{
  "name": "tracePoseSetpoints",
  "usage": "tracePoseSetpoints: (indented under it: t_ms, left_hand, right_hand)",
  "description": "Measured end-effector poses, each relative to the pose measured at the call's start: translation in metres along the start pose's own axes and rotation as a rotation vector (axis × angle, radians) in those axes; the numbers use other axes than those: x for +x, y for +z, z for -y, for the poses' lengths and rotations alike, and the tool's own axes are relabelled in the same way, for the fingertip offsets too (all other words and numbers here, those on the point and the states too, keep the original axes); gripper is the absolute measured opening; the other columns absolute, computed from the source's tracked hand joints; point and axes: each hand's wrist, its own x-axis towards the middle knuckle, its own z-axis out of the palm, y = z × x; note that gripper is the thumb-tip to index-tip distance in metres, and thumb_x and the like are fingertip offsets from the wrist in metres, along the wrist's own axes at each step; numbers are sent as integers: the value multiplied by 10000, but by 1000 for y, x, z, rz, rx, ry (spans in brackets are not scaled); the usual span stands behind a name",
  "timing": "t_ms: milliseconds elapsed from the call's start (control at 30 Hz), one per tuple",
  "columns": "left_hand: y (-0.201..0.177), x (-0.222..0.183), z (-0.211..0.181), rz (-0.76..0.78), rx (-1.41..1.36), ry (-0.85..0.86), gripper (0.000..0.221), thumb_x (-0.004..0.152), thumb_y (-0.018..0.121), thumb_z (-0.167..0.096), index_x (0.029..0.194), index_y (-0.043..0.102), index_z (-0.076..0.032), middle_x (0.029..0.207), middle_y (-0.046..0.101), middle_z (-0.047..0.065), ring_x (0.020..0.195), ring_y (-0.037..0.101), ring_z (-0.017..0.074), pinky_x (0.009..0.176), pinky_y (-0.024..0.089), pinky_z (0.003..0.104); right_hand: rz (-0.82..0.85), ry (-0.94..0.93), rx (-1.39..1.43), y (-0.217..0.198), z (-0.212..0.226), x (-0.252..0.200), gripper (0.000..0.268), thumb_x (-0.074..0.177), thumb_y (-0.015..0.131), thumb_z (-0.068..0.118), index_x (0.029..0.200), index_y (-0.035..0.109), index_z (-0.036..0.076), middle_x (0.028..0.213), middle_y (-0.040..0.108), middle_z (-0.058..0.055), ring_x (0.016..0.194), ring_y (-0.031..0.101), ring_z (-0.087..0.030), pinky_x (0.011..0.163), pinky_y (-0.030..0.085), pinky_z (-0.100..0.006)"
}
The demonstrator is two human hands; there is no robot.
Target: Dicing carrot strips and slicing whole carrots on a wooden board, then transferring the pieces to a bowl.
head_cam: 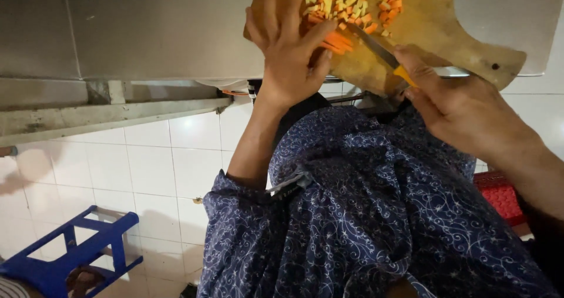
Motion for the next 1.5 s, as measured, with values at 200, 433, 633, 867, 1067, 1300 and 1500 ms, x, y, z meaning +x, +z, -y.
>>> tracePoseSetpoints:
  t_ms: [200, 433, 633, 867, 1067, 1300, 1500]
  left_hand:
    - [-16, -6, -10, 8, -62, -84, 141, 1084, 694, -306, 1147, 769, -205, 1650, 271, 81, 1586, 56, 364, 1286, 19, 652]
    - [-25, -11, 3, -35, -63, -167, 142, 1047, 757, -336, 1104, 780, -208, 1651, 299, 44, 1596, 119, 373, 1278, 60, 705]
    - [-27, -13, 6, 3, -116, -218, 146, 994, 786, -301, 1094, 767, -196, 1665, 266, 32, 1609, 73, 362, 1247, 81, 791]
    - [-15, 2, 9, 21, -126, -143, 274, 1040, 680, -436, 1233, 759, -257, 1679, 205, 18, 1613, 23, 358, 1279, 58, 747]
    - [18, 5, 3, -96, -29, -210, 228, 947, 776, -410, 1074, 695, -238, 1611, 313, 9, 1594, 87, 350, 1267, 125, 741]
    - [31, 8, -28, -381, 77, -331, 245, 891, 741, -416, 873, 634, -196, 1504, 475, 31, 1542, 292, 388, 1231, 232, 608]
    - [13, -4, -30, -318, -46, -387, 249, 882, 730, -418, 1031, 750, -219, 1522, 461, -3, 1577, 232, 358, 1253, 191, 650]
  right_hand:
    - [157, 155, -63, -2, 2, 8, 757, 1047, 500, 316, 1747, 220, 249, 639, 678, -87, 437, 628, -284, 531, 630, -469]
    - [287, 186, -53, -7, 22, 23, 692, 1059, 398, 352, 1722, 226, 258, 578, 591, -19, 457, 610, -219, 486, 583, -385]
    - [-14, 0, -78, -15, 34, 37, 655, 1067, 527, 251, 1698, 350, 244, 744, 643, -64, 390, 569, -266, 371, 560, -416]
    - [291, 237, -85, -20, 34, 36, 674, 1064, 385, 338, 1716, 231, 267, 514, 601, -61, 448, 629, -268, 564, 614, -455]
    - [191, 214, -65, -15, 34, 36, 696, 1066, 422, 311, 1735, 248, 231, 539, 621, -78, 442, 633, -273, 550, 626, -452]
    - [315, 333, -84, -22, 49, 46, 706, 1101, 346, 329, 1761, 106, 263, 665, 698, -100, 507, 688, -300, 677, 647, -462]
    - [64, 167, -183, 7, 29, 27, 713, 1105, 439, 298, 1763, 185, 192, 519, 571, -41, 398, 551, -228, 464, 558, -410]
